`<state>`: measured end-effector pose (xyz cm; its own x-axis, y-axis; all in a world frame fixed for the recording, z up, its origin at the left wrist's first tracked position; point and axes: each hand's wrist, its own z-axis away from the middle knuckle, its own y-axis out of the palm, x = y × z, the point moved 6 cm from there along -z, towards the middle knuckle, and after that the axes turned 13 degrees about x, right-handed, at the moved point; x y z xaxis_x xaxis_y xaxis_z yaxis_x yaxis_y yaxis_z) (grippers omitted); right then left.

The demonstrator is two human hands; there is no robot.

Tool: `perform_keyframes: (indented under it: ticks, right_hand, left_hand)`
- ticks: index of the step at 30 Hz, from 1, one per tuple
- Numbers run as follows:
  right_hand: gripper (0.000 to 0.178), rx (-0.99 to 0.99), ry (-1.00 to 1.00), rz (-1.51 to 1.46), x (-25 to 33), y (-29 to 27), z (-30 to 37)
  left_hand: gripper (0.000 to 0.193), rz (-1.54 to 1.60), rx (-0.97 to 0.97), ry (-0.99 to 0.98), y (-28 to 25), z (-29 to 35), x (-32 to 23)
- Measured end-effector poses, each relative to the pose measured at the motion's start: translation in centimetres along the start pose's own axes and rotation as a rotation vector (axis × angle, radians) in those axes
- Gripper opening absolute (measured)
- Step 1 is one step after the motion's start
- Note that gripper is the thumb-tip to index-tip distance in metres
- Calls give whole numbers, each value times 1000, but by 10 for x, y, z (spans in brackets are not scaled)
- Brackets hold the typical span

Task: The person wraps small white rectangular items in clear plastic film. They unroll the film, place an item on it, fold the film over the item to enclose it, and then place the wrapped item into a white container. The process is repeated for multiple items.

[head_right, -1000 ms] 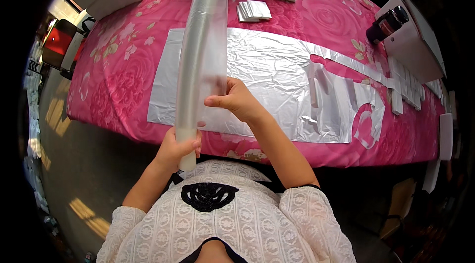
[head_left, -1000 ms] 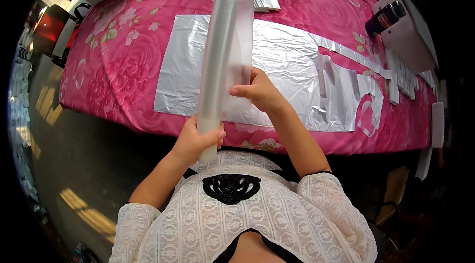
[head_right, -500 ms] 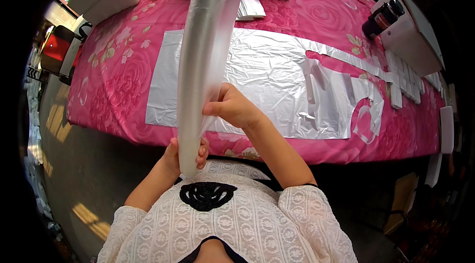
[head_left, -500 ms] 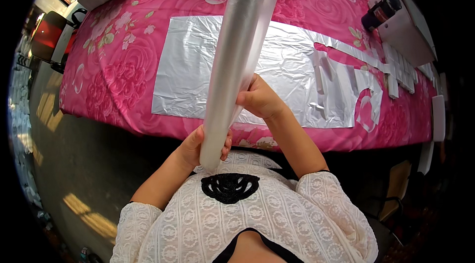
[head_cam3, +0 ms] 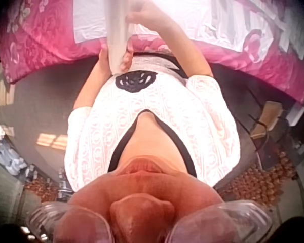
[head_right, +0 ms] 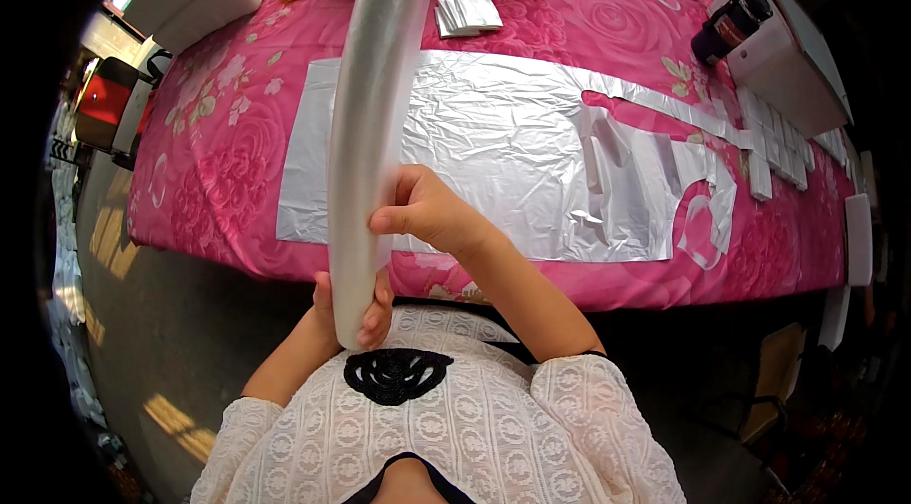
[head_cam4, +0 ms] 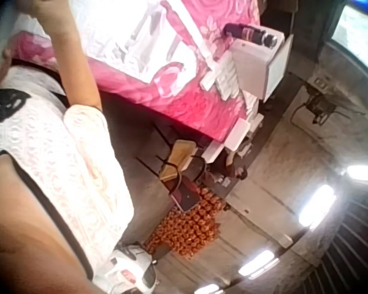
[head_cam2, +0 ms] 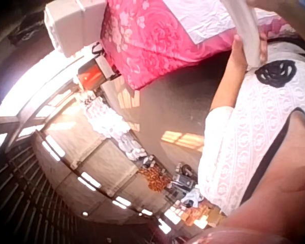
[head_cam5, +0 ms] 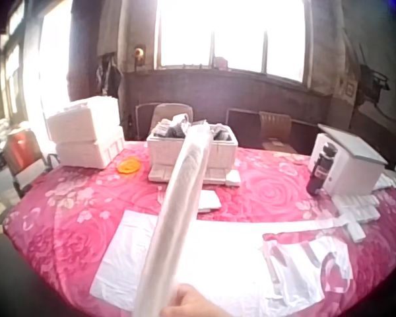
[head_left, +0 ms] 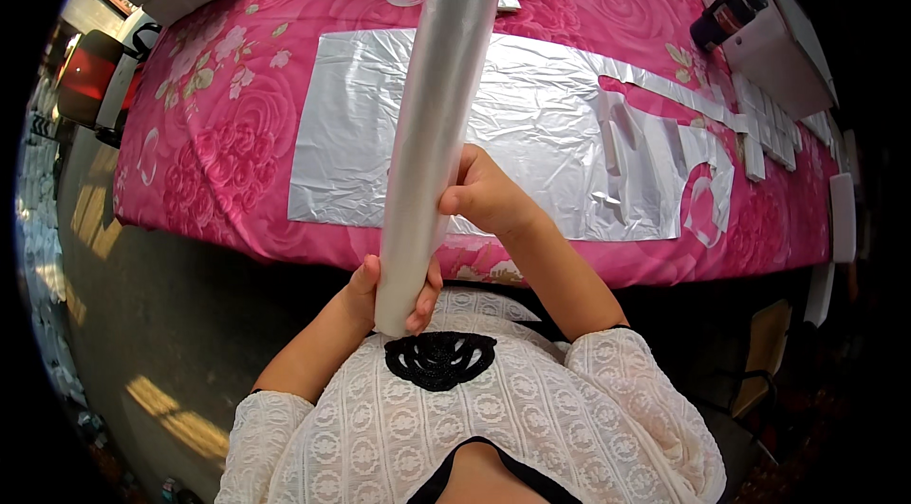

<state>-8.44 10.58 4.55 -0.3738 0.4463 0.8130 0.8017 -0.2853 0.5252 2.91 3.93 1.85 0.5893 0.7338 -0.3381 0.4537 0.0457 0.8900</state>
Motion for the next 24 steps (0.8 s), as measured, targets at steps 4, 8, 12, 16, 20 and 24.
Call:
perform_keyframes:
  ticks: [4, 8, 12, 16, 20, 24]
  right_hand:
    - [52, -13, -67, 73, 10, 12, -7]
    - [46, -114, 170, 208, -3, -3, 10]
    - [45, -335, 392, 492, -19, -4, 21]
    - [45, -416, 377, 546, -61, -9, 30]
    - [48, -474, 456, 472, -45, -45, 42]
    - [52, -765, 329, 495, 9, -113, 60]
  left_hand:
    - [88, 536, 533, 17, 16, -10, 3]
    - [76, 59, -49, -335, -6, -3, -10]
    - [66, -512, -657, -55, -40, 6, -40]
    - [60, -937, -719, -249, -43, 16, -38]
    - [46, -716, -752, -478, -45, 51, -26]
    - [31, -610, -872, -586, -33, 84, -17]
